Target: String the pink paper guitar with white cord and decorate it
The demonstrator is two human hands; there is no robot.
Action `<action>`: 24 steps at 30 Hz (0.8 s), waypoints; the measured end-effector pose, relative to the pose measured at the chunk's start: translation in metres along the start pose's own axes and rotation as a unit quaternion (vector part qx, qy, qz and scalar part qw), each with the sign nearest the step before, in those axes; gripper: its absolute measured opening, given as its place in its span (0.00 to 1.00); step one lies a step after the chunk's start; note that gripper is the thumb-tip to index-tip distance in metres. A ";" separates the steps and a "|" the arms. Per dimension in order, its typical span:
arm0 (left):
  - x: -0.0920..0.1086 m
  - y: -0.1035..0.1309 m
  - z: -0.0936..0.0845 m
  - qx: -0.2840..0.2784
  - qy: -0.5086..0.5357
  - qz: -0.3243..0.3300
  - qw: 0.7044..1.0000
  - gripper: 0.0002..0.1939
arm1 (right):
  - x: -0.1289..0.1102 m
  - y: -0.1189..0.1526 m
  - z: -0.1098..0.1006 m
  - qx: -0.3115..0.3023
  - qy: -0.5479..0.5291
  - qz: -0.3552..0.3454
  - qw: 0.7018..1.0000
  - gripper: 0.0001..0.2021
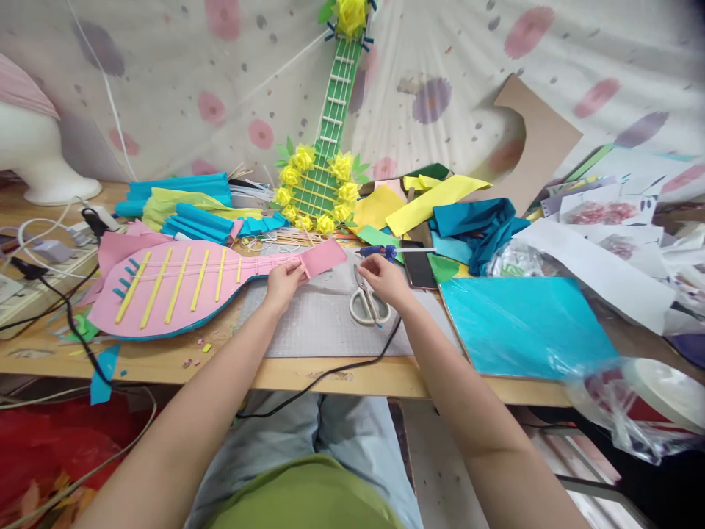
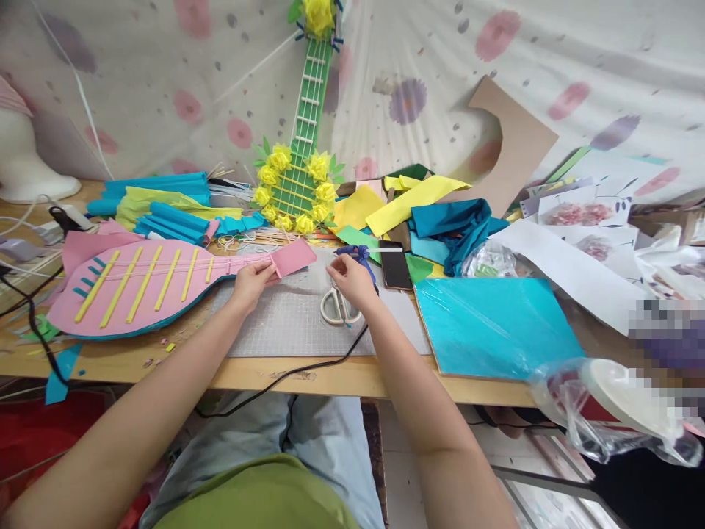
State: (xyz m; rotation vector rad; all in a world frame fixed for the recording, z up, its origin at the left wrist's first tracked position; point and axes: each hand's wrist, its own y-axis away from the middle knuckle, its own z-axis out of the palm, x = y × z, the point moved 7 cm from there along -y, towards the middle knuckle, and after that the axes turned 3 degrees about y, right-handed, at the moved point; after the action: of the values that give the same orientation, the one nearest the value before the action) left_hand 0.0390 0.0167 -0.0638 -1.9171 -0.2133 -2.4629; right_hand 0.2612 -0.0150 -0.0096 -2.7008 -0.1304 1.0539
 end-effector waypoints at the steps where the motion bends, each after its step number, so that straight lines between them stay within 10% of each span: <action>1: -0.003 0.000 -0.003 0.016 0.030 -0.002 0.999 0.06 | 0.008 0.007 -0.005 0.002 0.027 0.019 0.999 0.09; 7: -0.010 -0.003 -0.008 0.030 0.120 -0.034 0.992 0.02 | 0.061 0.023 -0.035 0.094 0.150 0.145 0.973 0.18; 17: -0.013 0.002 -0.007 0.007 0.073 -0.051 0.996 0.05 | 0.068 -0.015 -0.015 0.090 0.246 0.083 0.961 0.23; 24: -0.011 0.006 -0.004 -0.007 0.034 -0.071 0.997 0.05 | 0.085 -0.020 -0.009 0.105 0.068 0.151 0.981 0.18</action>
State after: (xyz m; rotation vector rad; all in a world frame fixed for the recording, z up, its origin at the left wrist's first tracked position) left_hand 0.0387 0.0100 -0.0745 -1.8823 -0.3449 -2.6200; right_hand 0.3298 0.0175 -0.0542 -2.6386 0.4042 0.8941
